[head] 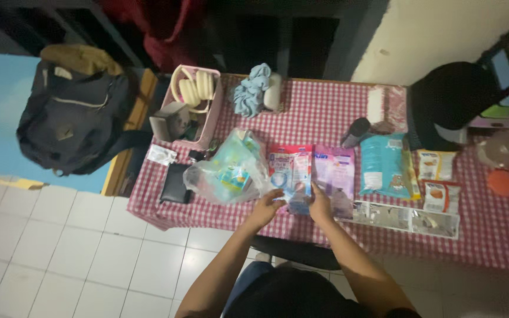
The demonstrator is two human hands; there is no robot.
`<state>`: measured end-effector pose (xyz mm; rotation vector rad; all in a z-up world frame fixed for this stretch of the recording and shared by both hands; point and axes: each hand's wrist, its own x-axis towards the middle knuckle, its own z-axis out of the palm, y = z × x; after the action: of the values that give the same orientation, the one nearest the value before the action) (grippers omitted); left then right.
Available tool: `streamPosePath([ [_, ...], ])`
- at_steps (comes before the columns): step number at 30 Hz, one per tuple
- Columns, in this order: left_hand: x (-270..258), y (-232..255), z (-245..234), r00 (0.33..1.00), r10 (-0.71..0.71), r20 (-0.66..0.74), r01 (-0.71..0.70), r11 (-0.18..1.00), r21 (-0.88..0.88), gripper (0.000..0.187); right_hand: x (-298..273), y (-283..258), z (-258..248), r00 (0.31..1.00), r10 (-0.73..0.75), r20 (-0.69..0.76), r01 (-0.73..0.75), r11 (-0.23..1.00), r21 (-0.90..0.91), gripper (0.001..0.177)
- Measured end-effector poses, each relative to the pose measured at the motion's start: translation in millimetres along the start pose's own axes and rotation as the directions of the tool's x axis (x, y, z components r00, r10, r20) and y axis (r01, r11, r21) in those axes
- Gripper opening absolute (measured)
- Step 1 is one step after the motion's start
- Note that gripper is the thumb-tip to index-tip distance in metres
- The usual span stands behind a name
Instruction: The person organizes various hygiene and household products by hand, placing items such as soap, shampoo, and snacks in rows on a table and into a plastic bag.
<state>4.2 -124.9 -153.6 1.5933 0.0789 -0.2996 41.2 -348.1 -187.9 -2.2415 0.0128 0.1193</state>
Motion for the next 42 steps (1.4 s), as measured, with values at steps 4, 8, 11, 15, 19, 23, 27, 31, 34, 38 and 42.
streamPosePath([
  [4, -35, 25, -4, 0.997, 0.031, 0.064, -0.04, 0.988, 0.148, 0.036, -14, -15, -9, 0.992, -0.086, 0.094, 0.107, 0.962, -0.25, 0.071],
  [8, -52, 74, -26, 0.979, 0.15, -0.135, -0.103, 0.946, 0.307, 0.023, -17, -17, -3, 0.881, -0.469, 0.066, 0.452, 0.791, -0.414, 0.07],
  [11, -56, 99, -57, 0.923, 0.207, -0.326, -0.058, 0.909, 0.413, 0.02, -10, -23, 8, 0.89, -0.389, 0.239, 0.456, 0.764, -0.456, 0.064],
  [15, -34, 87, -91, 0.844, 0.301, -0.445, -0.035, 0.857, 0.514, 0.023, 0, -40, 0, 0.9, -0.134, 0.415, 0.361, 0.763, -0.536, 0.056],
  [19, 20, 35, -115, 0.853, 0.414, -0.318, 0.0, 0.609, 0.793, 0.052, 3, -49, -8, 0.88, -0.227, 0.418, 0.43, 0.756, -0.494, 0.071],
  [23, 59, 24, -118, 0.834, 0.519, -0.184, 0.035, 0.283, 0.958, 0.079, 2, -67, -6, 0.887, -0.054, 0.459, 0.341, 0.746, -0.572, 0.069],
  [27, 96, 46, -116, 0.943, 0.331, -0.043, -0.06, 0.294, 0.954, 0.069, 1, -68, -5, 0.895, -0.064, 0.441, 0.334, 0.752, -0.568, 0.068],
  [31, 122, 46, -123, 0.992, 0.122, 0.016, -0.049, 0.269, 0.962, 0.063, 12, -50, 17, 0.908, 0.013, 0.418, 0.304, 0.666, -0.681, 0.044],
  [34, 127, 37, -132, 0.921, 0.388, 0.027, -0.078, 0.116, 0.99, 0.076, 20, -50, 27, 0.895, 0.185, 0.405, 0.193, 0.658, -0.728, 0.035],
  [38, 126, 46, -148, 0.966, 0.259, -0.005, -0.074, 0.295, 0.953, 0.077, 15, -50, 26, 0.951, 0.177, 0.253, -0.013, 0.842, -0.539, 0.046],
  [42, 128, 56, -152, 0.997, 0.056, -0.047, 0.023, 0.371, 0.928, 0.047, 12, -60, 28, 0.926, 0.135, 0.353, 0.162, 0.703, -0.692, 0.039],
])
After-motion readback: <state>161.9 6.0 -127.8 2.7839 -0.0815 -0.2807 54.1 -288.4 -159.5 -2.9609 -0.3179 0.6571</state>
